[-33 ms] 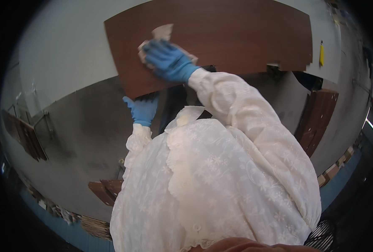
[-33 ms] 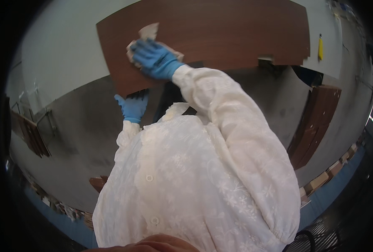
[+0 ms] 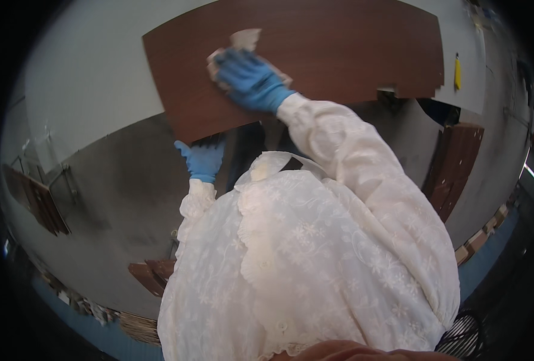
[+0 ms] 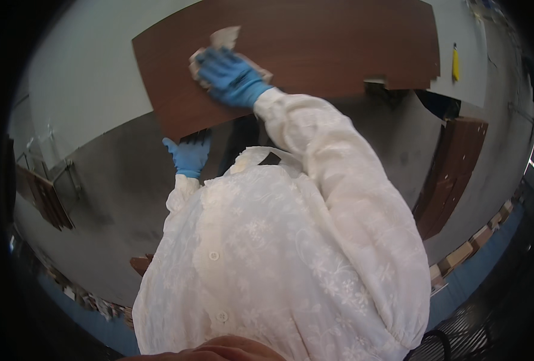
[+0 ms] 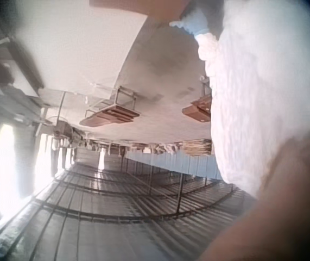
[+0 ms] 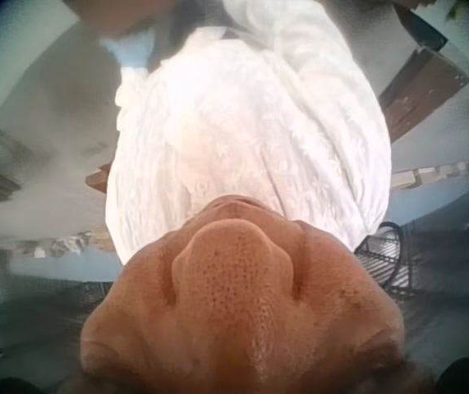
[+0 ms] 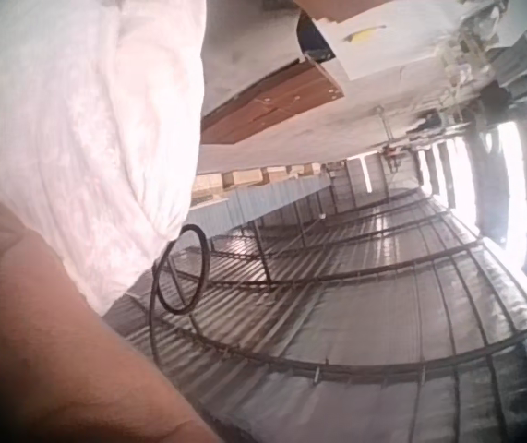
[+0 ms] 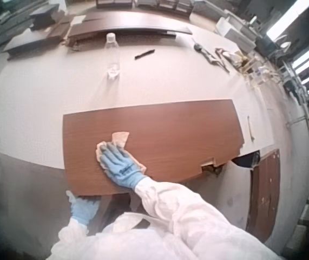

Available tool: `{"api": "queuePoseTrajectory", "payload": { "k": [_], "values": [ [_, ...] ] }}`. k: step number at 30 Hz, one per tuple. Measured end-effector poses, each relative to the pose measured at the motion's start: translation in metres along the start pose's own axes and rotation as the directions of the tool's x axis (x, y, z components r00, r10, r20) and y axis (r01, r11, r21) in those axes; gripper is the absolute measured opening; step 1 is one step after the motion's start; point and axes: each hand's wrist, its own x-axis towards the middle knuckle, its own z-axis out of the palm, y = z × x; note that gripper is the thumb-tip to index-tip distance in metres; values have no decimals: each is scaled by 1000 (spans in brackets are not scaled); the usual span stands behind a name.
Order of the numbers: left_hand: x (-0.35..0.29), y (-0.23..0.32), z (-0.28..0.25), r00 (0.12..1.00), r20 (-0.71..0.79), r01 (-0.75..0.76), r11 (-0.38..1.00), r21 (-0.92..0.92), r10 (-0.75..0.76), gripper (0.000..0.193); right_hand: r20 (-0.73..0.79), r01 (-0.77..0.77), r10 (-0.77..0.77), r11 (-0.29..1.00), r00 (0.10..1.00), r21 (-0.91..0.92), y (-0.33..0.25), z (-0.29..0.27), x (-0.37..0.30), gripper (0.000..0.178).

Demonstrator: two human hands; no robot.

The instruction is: The person removes protective film from a brown wood panel using a utility knife, then wipes the surface with a cloth. They flip the panel, wipe the other side, and place it on a stack of similar panels. The person then removes their gloves and touches their face.

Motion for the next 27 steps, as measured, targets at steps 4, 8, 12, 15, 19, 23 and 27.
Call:
{"api": "queuePoseTrajectory", "payload": {
  "k": [4, 8, 12, 15, 19, 23, 27],
  "values": [
    [5, -43, -5, 953, -142, -65, 642, 764, 266, 96, -44, -226, 223, 969, 974, -102, 132, -96, -76, 54],
    [18, -82, -16, 948, -120, -70, 559, 826, 295, 111, -130, -382, 360, 881, 924, -278, 166, -154, -116, 50],
    [44, -105, -30, 897, -204, -99, 628, 772, 392, 113, 224, -152, 166, 985, 960, -79, 104, -123, -100, 42],
    [61, -106, -39, 844, -188, -148, 556, 818, 502, 115, -167, -5, 8, 1000, 986, 16, 91, -117, -114, 41],
    [72, -95, -46, 817, -124, -192, 469, 862, 563, 112, 22, -240, 239, 968, 971, 69, 199, -166, -159, 41],
    [77, -86, -46, 730, -167, -229, 467, 854, 663, 107, -231, -579, 533, 711, 814, -398, 327, -257, -263, 45],
    [80, -85, -43, 678, -224, -241, 499, 833, 701, 105, -319, -637, 553, 627, 769, -448, 371, -301, -350, 60]
  ]
}}
